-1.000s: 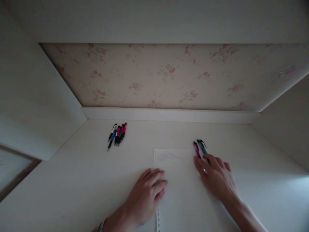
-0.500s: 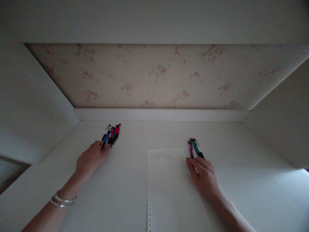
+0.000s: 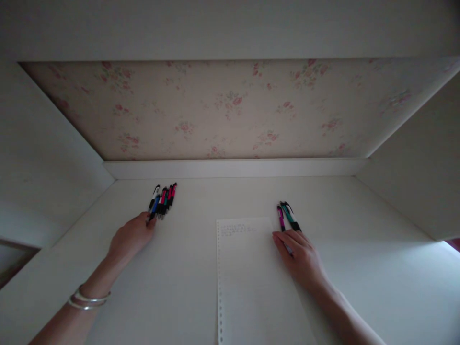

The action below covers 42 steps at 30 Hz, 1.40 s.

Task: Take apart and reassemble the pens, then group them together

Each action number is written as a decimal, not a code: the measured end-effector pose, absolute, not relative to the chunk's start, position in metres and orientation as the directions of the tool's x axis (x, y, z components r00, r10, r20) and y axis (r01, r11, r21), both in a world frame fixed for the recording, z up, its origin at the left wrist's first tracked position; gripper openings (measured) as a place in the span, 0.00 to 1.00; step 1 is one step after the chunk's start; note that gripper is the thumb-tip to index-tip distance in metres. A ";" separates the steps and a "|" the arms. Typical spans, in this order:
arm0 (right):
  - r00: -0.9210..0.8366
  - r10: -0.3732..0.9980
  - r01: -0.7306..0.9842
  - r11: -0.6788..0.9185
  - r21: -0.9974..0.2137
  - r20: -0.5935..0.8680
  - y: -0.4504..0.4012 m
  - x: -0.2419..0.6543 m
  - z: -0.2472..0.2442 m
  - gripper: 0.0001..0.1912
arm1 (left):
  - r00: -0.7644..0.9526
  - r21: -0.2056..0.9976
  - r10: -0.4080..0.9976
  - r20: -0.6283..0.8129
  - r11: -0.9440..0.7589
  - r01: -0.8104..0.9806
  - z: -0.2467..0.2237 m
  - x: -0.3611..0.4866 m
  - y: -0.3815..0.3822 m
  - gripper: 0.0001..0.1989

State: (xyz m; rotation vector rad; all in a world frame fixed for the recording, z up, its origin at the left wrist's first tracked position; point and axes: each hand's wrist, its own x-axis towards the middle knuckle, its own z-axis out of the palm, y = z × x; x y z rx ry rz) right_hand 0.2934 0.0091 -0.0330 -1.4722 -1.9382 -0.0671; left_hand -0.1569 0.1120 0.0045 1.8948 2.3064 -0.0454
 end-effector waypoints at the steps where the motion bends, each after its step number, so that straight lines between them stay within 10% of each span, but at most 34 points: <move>1: -0.115 0.828 0.861 0.359 -0.361 0.549 0.009 0.293 -0.033 0.12 | -0.182 0.083 0.973 -0.142 0.195 0.977 0.004 -0.159 0.113 0.25; 9: -0.053 0.810 0.841 0.352 -0.412 0.584 0.008 0.293 -0.031 0.10 | -0.231 0.115 0.971 -0.058 0.236 0.965 0.008 -0.158 0.093 0.24; 17: 0.143 0.865 0.709 0.250 -0.660 0.482 0.005 0.288 -0.024 0.11 | -0.035 0.519 0.934 0.357 -0.167 0.839 0.008 -0.111 0.033 0.16; 21: 0.116 0.939 0.546 0.213 -0.810 0.325 0.002 0.258 -0.007 0.12 | 0.157 0.721 0.961 0.226 -0.273 0.637 0.011 -0.057 0.013 0.14; 28: -0.167 0.976 0.028 -0.135 -0.991 -0.137 0.010 0.200 -0.002 0.19 | 0.221 0.990 0.969 -0.113 0.092 0.104 -0.001 0.013 0.014 0.25; 42: -0.165 0.978 0.142 -0.106 -0.984 -0.129 0.010 0.200 -0.011 0.15 | 0.269 0.976 0.939 -0.215 0.214 0.034 -0.002 0.007 0.021 0.25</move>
